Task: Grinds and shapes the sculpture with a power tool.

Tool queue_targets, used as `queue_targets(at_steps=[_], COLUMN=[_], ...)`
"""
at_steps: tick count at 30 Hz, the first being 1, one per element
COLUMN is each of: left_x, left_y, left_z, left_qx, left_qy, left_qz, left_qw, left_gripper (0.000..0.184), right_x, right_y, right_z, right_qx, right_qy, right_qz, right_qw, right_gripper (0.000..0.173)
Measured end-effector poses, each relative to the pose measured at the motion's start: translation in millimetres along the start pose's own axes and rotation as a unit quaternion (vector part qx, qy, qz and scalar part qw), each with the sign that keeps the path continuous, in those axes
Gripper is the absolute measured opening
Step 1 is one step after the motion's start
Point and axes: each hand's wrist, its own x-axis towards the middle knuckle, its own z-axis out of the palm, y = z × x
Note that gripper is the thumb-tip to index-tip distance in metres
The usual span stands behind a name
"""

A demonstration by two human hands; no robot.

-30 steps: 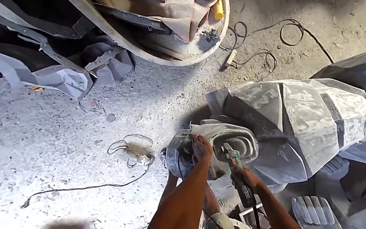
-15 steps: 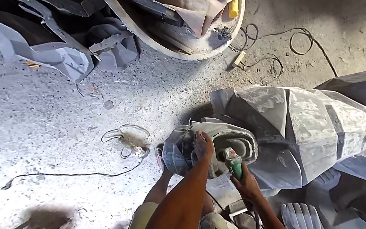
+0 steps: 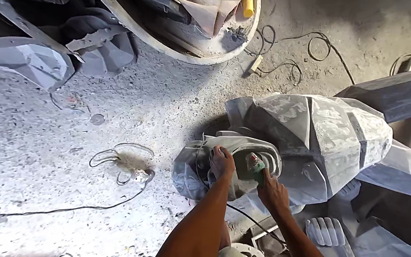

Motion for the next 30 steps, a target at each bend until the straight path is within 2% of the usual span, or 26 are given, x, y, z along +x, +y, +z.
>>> queue_targets(at_steps=[3, 7, 10, 13, 17, 19, 24, 30], left_x=[0.4, 0.0, 0.6, -0.2, -0.7, -0.6, 0.8, 2.5], left_y=[-1.2, -1.3, -1.1, -2.2, -1.8, -2.1, -2.6, -3.0], left_z=[-0.2, -2.8, -2.5, -2.5, -2.1, -1.5, -4.8, -1.0], left_qx=[0.001, 0.003, 0.007, 0.006, 0.006, 0.008, 0.001, 0.000], left_qy=[-0.001, -0.004, -0.011, -0.012, -0.013, -0.008, -0.028, -0.019], left_qz=[-0.005, 0.002, 0.001, 0.004, 0.006, 0.010, 0.016, 0.017], left_qw=[1.000, 1.000, 1.000, 1.000, 1.000, 1.000, 0.999, 1.000], left_gripper=[0.043, 0.043, 0.045, 0.044, 0.045, 0.046, 0.048, 0.047], right_x=[-9.9, -9.7, -7.0, -10.1, -12.2, -14.1, -9.3, 5.6], right_y=[5.0, -9.2, -18.8, -16.0, -3.2, -1.8, -17.5, -17.8], right_z=[16.0, 45.0, 54.2, 48.0, 41.4, 43.2, 35.7, 11.5], right_qx=[-0.004, -0.036, -0.043, -0.023, 0.034, 0.048, 0.016, 0.016], right_qy=[0.021, -0.021, -0.022, 0.024, 0.092, 0.088, 0.011, 0.018], right_qz=[0.008, -0.020, -0.019, 0.005, 0.063, 0.071, 0.012, -0.003], right_qw=[1.000, 0.999, 0.999, 0.999, 0.993, 0.992, 1.000, 1.000], right_gripper=[0.066, 0.069, 0.069, 0.062, 0.063, 0.064, 0.058, 0.063])
